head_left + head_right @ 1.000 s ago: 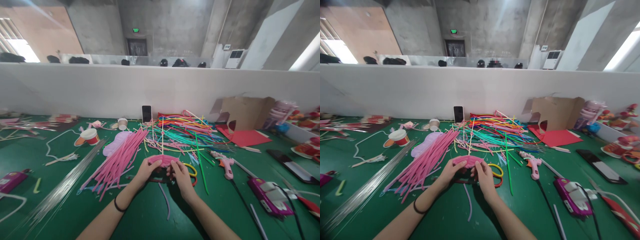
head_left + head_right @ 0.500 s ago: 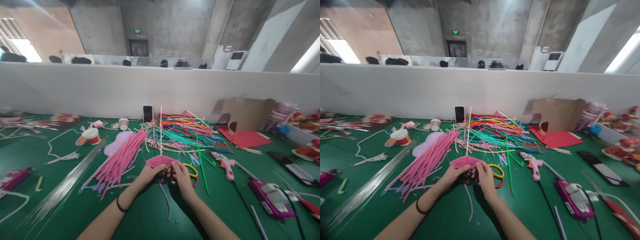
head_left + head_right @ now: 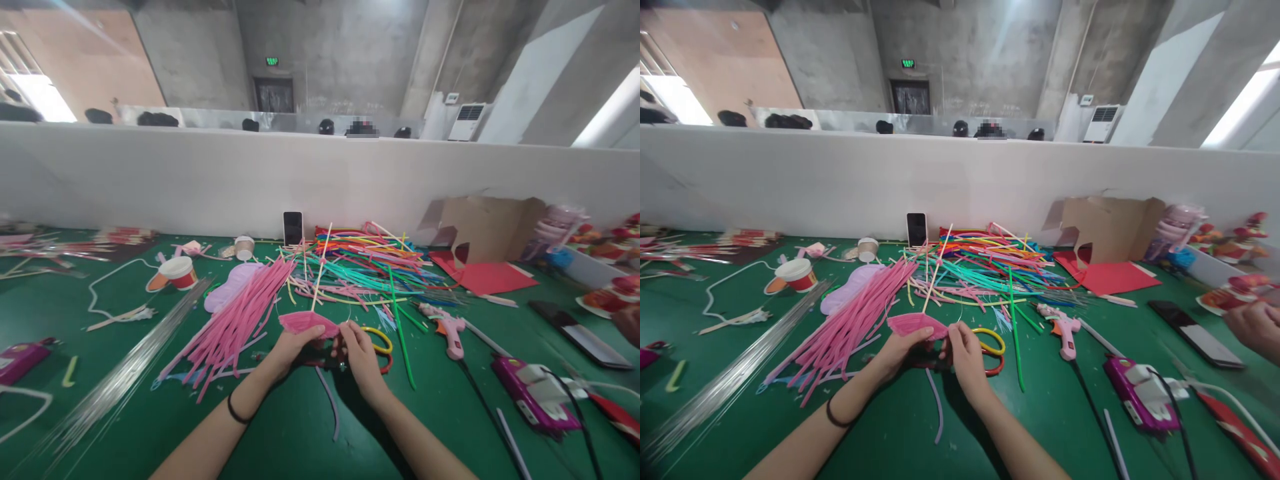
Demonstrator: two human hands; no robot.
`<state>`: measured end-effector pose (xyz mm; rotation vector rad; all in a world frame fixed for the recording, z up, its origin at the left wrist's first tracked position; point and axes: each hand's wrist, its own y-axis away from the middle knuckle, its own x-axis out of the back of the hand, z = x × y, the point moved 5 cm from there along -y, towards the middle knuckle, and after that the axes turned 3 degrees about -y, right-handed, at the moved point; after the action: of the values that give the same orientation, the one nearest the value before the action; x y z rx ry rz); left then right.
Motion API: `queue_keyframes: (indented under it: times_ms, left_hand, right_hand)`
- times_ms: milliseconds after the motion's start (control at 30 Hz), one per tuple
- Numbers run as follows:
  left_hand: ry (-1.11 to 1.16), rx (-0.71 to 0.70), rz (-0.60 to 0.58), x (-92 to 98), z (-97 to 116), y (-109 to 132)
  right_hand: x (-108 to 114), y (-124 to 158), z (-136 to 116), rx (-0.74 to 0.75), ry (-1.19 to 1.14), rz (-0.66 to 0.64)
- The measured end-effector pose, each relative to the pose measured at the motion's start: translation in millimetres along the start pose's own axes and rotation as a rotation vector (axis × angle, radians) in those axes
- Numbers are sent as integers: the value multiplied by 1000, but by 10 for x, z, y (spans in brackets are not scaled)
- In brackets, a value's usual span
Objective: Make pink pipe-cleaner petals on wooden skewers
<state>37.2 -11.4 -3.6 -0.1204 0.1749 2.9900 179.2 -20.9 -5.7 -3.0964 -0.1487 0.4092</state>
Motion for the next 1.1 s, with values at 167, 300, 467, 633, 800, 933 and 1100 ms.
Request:
queue_keyframes:
  times_ms: [167,300,467,633,800,933,1100]
  left_hand:
    - [46,113,-13,14,-115,-8]
    - [-22,-5,-13,17,-74,-43]
    - [5,-26,-2,15,-27,-49]
    - [-16,13,10,19,-24,-25]
    - [-20,-37,9,12,3,-23]
    - [-25,5,14,23,-36,-32]
    - [13,83,-36,13,-101,-20]
  right_hand:
    - [60,-29,21,22,-1,24]
    - [32,-16,47,15,20,3]
    - [-27,25,53,32,72,-30]
    - [-53,46,27,69,85,-32]
    - [-47,45,26,67,66,21]
    - [-79,49,53,11,6,-19]
    - [-97,66,42,-23,-21,-43]
